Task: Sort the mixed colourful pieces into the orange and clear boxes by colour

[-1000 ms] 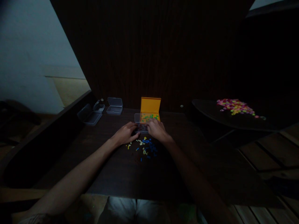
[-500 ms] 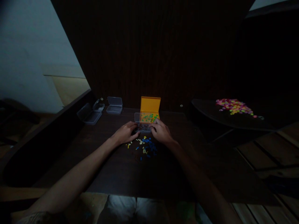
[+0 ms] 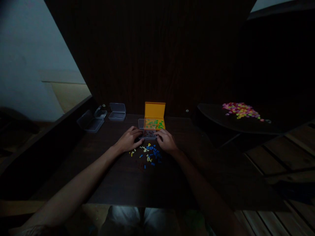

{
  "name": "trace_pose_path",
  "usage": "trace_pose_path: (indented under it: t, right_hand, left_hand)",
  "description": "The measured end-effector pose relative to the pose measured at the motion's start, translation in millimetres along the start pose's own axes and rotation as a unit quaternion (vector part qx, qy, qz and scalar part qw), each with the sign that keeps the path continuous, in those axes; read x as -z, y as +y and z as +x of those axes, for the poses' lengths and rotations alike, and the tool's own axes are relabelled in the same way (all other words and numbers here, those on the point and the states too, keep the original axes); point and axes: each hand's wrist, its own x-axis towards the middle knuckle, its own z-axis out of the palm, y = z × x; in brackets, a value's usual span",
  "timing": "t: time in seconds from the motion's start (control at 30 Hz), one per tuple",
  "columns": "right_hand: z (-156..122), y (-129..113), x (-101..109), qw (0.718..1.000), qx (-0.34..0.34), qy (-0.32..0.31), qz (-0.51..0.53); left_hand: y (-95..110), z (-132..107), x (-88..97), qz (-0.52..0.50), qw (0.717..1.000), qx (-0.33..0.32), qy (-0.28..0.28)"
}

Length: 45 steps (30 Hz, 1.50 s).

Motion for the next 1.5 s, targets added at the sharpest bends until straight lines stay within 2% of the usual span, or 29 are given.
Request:
trace_pose_path:
  t: [0.53, 0.73, 0.93, 1.1, 1.2, 1.3, 1.4, 1.5]
  right_hand:
    - [-7, -8, -1, 0.997, -0.008, -0.029, -0.069]
    - [-8, -8, 3, 0.998, -0.005, -0.030, -0.051]
    - [-9, -12, 11, 1.000, 0.000, 0.019, -0.019]
    - [-12, -37, 10, 0.998, 0.031, 0.047, -0.018]
    - [-16, -60, 6, 0.997, 0.073, 0.010, -0.002]
    - [-21, -78, 5, 0.989, 0.124, -0.071, 0.044]
    - [-24, -88, 9, 0.977, 0.146, -0.142, 0.069]
    - [-26, -89, 14, 0.968, 0.140, -0.192, 0.080]
  left_hand:
    - [2, 0, 3.8, 0.016, 0.999, 0.039, -0.014]
    - [4, 0, 5.5, -0.014, 0.998, 0.053, -0.005]
    - [4, 1, 6.9, -0.028, 0.998, 0.059, -0.010]
    - [1, 0, 4.6, -0.036, 0.998, 0.052, -0.009]
    - [0, 0, 3.1, -0.045, 0.997, 0.055, -0.004]
    - [-1, -1, 2.5, -0.056, 0.997, 0.052, 0.007]
    - [0, -1, 3.3, -0.054, 0.998, 0.043, 0.011]
    - [1, 0, 5.2, -0.054, 0.998, 0.042, 0.012]
